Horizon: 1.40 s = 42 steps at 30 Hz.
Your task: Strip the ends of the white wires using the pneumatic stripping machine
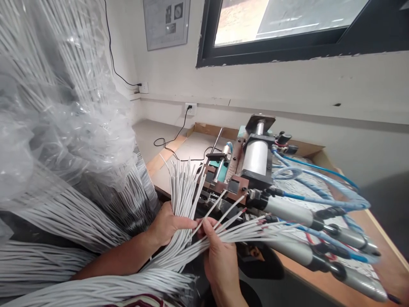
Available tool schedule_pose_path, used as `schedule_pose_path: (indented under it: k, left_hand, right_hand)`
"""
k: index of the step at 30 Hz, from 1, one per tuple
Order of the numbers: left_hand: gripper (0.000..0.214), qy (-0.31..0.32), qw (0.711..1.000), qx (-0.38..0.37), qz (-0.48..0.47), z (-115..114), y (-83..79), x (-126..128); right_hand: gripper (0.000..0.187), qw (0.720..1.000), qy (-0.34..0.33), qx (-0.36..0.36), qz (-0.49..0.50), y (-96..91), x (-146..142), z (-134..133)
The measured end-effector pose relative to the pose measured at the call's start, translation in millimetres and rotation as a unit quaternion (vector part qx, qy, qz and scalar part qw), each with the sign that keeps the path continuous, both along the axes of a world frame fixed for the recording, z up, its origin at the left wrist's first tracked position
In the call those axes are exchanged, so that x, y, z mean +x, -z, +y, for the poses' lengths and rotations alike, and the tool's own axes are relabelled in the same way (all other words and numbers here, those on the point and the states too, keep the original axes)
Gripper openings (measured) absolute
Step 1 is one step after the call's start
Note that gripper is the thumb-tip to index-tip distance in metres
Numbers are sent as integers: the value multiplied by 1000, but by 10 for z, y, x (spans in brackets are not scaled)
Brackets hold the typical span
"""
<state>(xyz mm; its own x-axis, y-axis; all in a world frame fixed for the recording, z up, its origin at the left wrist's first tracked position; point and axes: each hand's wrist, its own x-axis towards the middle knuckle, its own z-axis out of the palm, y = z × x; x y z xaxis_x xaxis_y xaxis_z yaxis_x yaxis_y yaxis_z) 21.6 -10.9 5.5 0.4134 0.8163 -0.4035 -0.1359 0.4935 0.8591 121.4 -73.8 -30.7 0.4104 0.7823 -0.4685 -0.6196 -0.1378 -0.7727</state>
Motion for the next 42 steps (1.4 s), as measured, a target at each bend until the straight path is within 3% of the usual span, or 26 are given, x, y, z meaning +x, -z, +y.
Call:
schedule_pose_path:
  k: [6, 12, 16, 19, 22, 25, 28, 35, 38, 42]
  left_hand:
    - [13, -44, 999, -3, 11, 58, -21, 27]
    - [15, -47, 999, 12, 13, 124, -44, 72]
    - [15, -40, 998, 35, 21, 116, -41, 81]
    - [20, -37, 997, 56, 24, 88, -29, 84]
    - [18, -6, 997, 63, 32, 55, -25, 84]
    - [17, 28, 998, 51, 14, 29, -13, 71]
    - [20, -14, 998, 54, 27, 24, 19, 48]
    - [16, -25, 997, 52, 41, 54, 11, 50]
    - [16, -18, 997, 54, 52, 54, 1, 57]
    - [20, -14, 998, 45, 36, 38, 24, 50]
  right_hand:
    - [23, 993, 86, -29, 70, -47, -2, 121]
    - [23, 981, 111, -54, 149, -47, 34, 229]
    - [25, 980, 74, -62, 174, -78, 49, 238]
    - [29, 981, 5, -42, 190, -136, 64, 226]
    - [31, 988, -51, -15, 145, -153, 64, 186]
    - [30, 998, -14, -15, 62, -107, 38, 122]
    - [28, 998, 41, -31, 21, -51, 10, 74]
    - [24, 991, 88, -47, 93, -29, 44, 142]
    - [24, 989, 58, -49, 126, -51, 57, 181]
    - [30, 987, -41, -35, 153, -119, 60, 206]
